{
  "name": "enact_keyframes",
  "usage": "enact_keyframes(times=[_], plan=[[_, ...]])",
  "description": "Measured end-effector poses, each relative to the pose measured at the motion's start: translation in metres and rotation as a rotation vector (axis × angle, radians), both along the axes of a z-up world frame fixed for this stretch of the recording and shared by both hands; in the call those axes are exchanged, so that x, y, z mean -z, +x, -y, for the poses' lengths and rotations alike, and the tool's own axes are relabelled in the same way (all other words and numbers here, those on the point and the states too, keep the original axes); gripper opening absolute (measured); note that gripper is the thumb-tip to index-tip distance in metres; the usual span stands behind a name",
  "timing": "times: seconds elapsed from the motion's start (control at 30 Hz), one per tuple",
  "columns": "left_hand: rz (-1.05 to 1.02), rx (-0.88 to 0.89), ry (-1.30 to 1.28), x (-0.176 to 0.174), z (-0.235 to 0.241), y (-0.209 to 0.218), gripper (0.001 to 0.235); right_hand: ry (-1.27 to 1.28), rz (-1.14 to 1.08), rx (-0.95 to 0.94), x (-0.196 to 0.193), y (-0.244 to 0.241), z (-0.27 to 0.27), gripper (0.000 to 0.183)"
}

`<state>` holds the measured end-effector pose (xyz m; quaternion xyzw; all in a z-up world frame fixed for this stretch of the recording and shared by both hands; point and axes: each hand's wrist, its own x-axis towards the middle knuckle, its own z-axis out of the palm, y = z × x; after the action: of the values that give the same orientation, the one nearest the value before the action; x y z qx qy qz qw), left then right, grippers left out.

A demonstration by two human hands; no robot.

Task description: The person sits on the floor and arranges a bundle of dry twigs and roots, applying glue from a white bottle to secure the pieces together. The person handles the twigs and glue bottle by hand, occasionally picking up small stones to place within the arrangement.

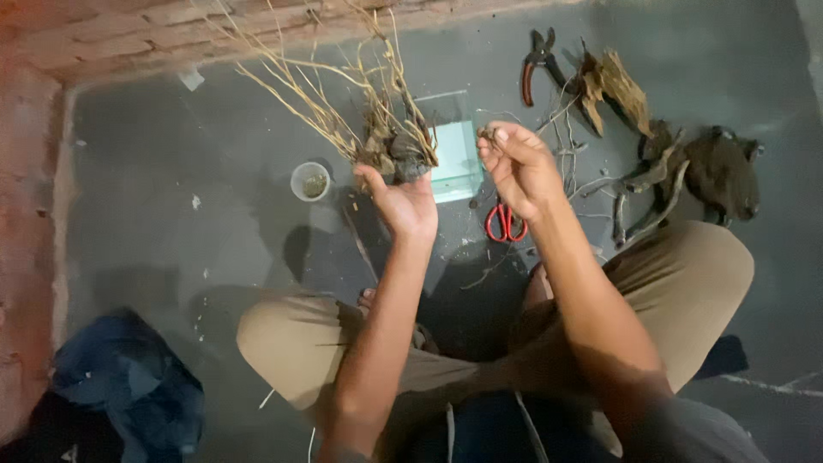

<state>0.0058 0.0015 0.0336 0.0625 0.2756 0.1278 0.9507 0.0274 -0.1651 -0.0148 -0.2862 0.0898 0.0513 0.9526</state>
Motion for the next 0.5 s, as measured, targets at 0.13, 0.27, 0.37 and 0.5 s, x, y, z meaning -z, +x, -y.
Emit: enact_keyframes(times=[0.13,0.27,0.37,0.5], plan=[[-0.029,0.006,-0.021,0.016,-0.006,0.004,0.070,-0.162,0.027,0.036,0.014,0.004,0.004,0.013],[-0.018,0.012,-0.053,0.012,-0.007,0.005,0.071,-0.551,-0.054,-0.078,0.028,0.002,0.008,0.013],[-0.019,0.026,-0.023,-0.001,-0.004,-0.003,0.074,-0.778,-0.101,-0.154,0.046,-0.008,0.004,0.013],[-0.001,0.066,-0.011,0.025,-0.013,0.000,0.072,-1.054,-0.154,-0.331,0.065,-0.020,0.000,0.004]])
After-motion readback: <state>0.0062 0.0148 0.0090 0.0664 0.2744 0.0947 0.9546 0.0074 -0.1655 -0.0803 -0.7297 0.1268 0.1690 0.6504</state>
